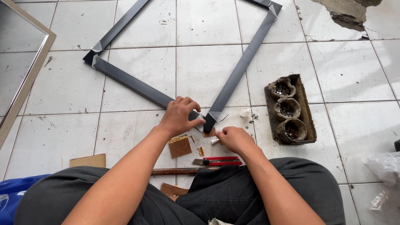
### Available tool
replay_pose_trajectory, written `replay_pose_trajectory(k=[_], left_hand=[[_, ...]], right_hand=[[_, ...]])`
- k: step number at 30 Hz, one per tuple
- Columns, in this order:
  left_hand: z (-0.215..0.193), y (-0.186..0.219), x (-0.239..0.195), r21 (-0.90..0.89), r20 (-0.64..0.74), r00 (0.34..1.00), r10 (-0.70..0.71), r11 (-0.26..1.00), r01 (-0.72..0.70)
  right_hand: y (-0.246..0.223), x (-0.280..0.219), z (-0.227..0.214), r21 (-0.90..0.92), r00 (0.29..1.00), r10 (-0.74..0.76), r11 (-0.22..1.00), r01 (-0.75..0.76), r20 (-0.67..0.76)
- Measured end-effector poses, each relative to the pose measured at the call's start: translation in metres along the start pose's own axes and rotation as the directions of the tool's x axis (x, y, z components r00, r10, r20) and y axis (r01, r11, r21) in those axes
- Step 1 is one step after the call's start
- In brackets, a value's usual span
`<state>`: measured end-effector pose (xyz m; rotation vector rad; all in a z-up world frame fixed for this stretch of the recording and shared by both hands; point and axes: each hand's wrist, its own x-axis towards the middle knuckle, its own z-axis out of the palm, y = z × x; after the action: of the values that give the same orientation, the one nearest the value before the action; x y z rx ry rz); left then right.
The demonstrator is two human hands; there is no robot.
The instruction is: Assembling a picture frame by applying glue to the mitered corners and securing them with tape.
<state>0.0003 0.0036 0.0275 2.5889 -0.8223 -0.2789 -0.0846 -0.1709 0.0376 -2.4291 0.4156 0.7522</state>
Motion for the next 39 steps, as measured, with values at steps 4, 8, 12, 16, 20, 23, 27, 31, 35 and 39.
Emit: replay_pose_trajectory(k=[4,8,12,16,20,23,27,31,35,39], left_hand=[[0.004,0.006,-0.003,0.086,0.199,0.980,0.030,0.995,-0.048],[0.004,0.004,0.000,0.133,0.264,0.965,-0.010,0.991,-0.026],[0.010,-0.009,0.006,0.138,0.272,0.960,-0.064,0.990,0.027],[-0.007,0.005,0.002,-0.007,0.279,0.953,-0.115,0.993,0.122],[-0.001,0.017,0.009,-0.062,0.211,0.958,-0.196,0.975,0.214],[0.005,0.028,0.020,-0.073,0.204,0.955,-0.215,0.969,0.234],[0.029,0.041,0.056,-0.069,0.185,0.946,-0.264,0.957,0.281],[0.064,0.040,0.095,-0.024,0.158,0.958,-0.239,0.969,0.246],[0.077,0.036,0.115,0.025,0.072,0.979,-0.189,0.982,0.187],[0.061,0.035,0.119,0.118,0.057,0.992,-0.111,0.988,0.103]], right_hand=[[0.000,-0.001,-0.002,-0.009,1.000,0.000,1.000,0.000,0.019],[-0.001,-0.002,-0.002,-0.004,1.000,-0.005,1.000,0.005,0.009],[0.001,0.001,-0.001,-0.034,1.000,-0.008,0.999,0.009,0.029],[-0.003,-0.004,-0.003,-0.015,1.000,-0.014,1.000,0.015,0.020],[-0.005,-0.006,-0.003,-0.019,1.000,-0.012,1.000,0.012,0.021],[-0.007,-0.007,-0.005,-0.009,0.999,-0.017,1.000,0.017,0.034],[-0.002,0.001,-0.002,0.019,0.998,-0.015,1.000,0.014,0.058],[-0.001,0.003,-0.002,0.014,0.998,-0.005,1.000,0.004,0.064],[-0.003,-0.001,-0.008,0.055,0.996,-0.040,0.998,0.036,0.074],[-0.003,0.004,-0.004,0.063,0.994,-0.084,0.995,0.079,0.077]])
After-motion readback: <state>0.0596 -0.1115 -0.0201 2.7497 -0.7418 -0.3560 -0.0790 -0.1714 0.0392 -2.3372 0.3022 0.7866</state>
